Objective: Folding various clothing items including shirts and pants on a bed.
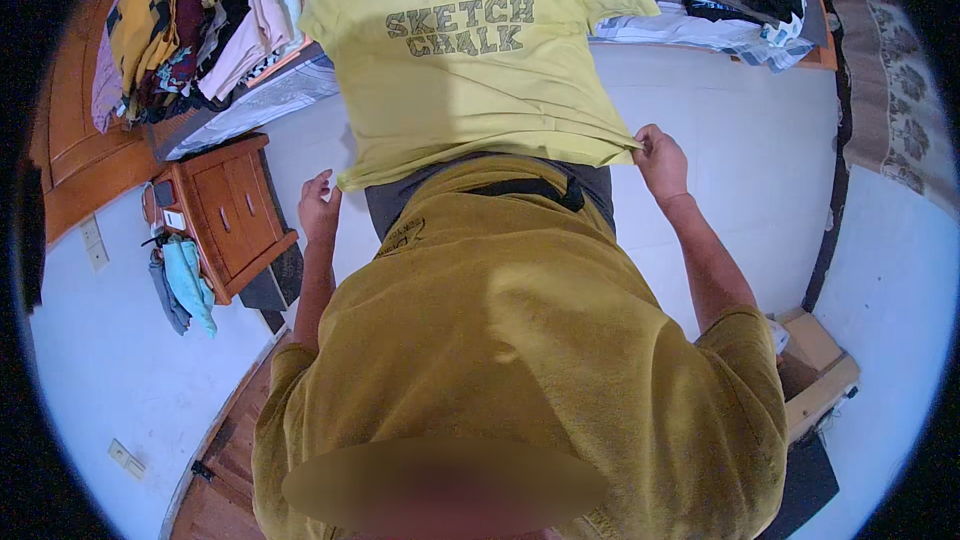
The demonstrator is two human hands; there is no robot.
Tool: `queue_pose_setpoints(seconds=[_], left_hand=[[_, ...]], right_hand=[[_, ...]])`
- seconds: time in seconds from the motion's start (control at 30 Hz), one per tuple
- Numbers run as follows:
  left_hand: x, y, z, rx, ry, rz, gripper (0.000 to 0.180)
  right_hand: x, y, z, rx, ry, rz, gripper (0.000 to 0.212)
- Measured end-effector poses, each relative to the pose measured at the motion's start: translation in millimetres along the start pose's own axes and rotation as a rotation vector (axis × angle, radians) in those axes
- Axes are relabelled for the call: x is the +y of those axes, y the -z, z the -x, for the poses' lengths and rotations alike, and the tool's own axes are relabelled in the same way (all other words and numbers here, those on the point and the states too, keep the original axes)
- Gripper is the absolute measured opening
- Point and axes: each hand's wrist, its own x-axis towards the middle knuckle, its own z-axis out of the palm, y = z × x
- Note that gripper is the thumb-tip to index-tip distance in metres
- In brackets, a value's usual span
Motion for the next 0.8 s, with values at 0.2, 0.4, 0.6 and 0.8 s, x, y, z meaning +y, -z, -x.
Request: queue_pose_setpoints(seconds=[0.2, 0.4, 0.6, 0.8], left_hand=[[17, -26, -9, -0.140, 0.100, 0.781, 0.044], [31, -17, -2, -0.217, -0.130, 0.473, 0.045], [8, -19, 4, -0.354, -0.035, 0.801, 0.023], [15, -19, -7, -0.236, 0.233, 1.052, 0.006]], right_hand=[[18, -32, -6, -0.135, -0.319, -0.664, 0.016], [-33, -20, 0, -0.209, -0.464, -0.727, 0.036], [8, -37, -9, -0.217, -0.360, -0.712, 0.029], [29, -36, -14, -0.076, -0.156, -0.189, 0.020]])
